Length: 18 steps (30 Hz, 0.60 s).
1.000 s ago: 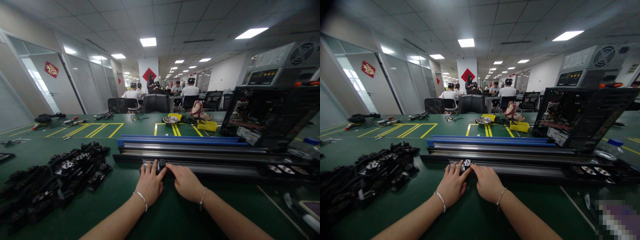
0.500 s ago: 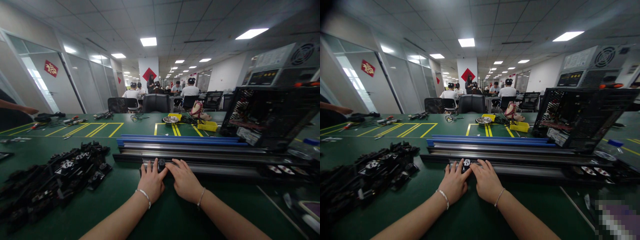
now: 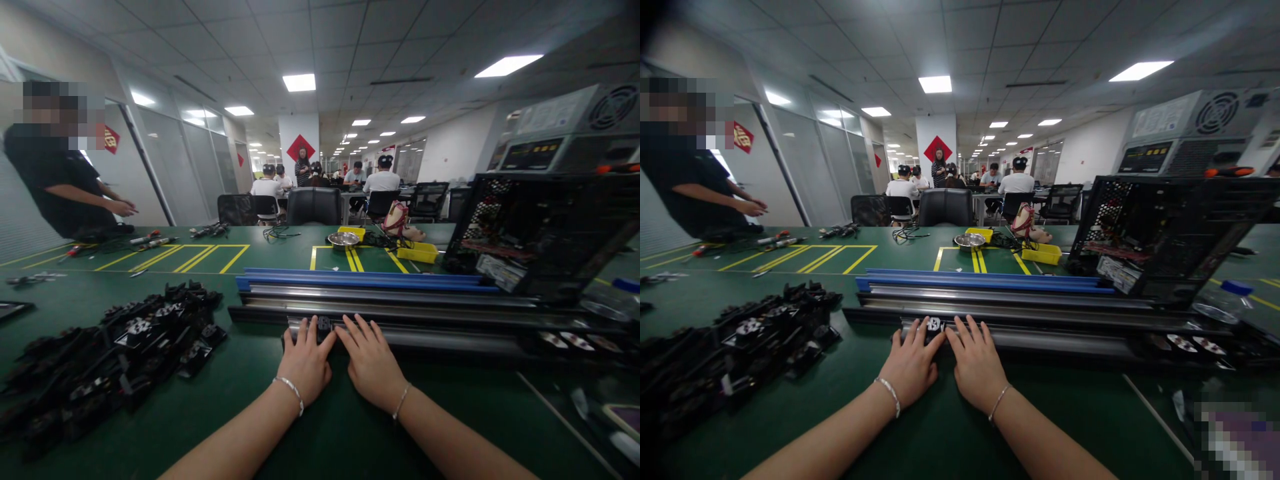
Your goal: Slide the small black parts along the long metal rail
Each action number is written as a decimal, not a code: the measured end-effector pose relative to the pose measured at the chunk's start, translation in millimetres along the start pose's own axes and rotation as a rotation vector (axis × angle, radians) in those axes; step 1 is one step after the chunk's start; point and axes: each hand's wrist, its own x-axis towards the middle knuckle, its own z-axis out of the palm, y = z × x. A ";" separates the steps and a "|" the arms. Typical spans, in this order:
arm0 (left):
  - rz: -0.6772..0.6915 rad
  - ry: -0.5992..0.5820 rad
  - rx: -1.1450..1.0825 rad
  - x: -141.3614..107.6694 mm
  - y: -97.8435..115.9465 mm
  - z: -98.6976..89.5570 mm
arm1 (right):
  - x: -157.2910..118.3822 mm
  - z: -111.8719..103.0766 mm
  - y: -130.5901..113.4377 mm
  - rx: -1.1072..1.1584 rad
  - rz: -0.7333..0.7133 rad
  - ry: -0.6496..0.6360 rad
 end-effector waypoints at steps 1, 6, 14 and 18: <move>-0.005 0.003 -0.003 -0.1 0.2 -0.2 | 0.0 0.2 0.0 -0.007 0.003 -0.001; -0.042 0.002 -0.021 0.0 1.5 -0.7 | 0.1 -0.6 0.3 -0.020 -0.007 -0.001; -0.091 0.037 -0.057 -1.1 -0.3 0.8 | 0.3 3.1 1.8 -0.027 -0.015 0.020; -0.075 0.055 -0.064 -0.9 -2.8 1.9 | -0.2 2.8 1.9 -0.027 -0.018 0.028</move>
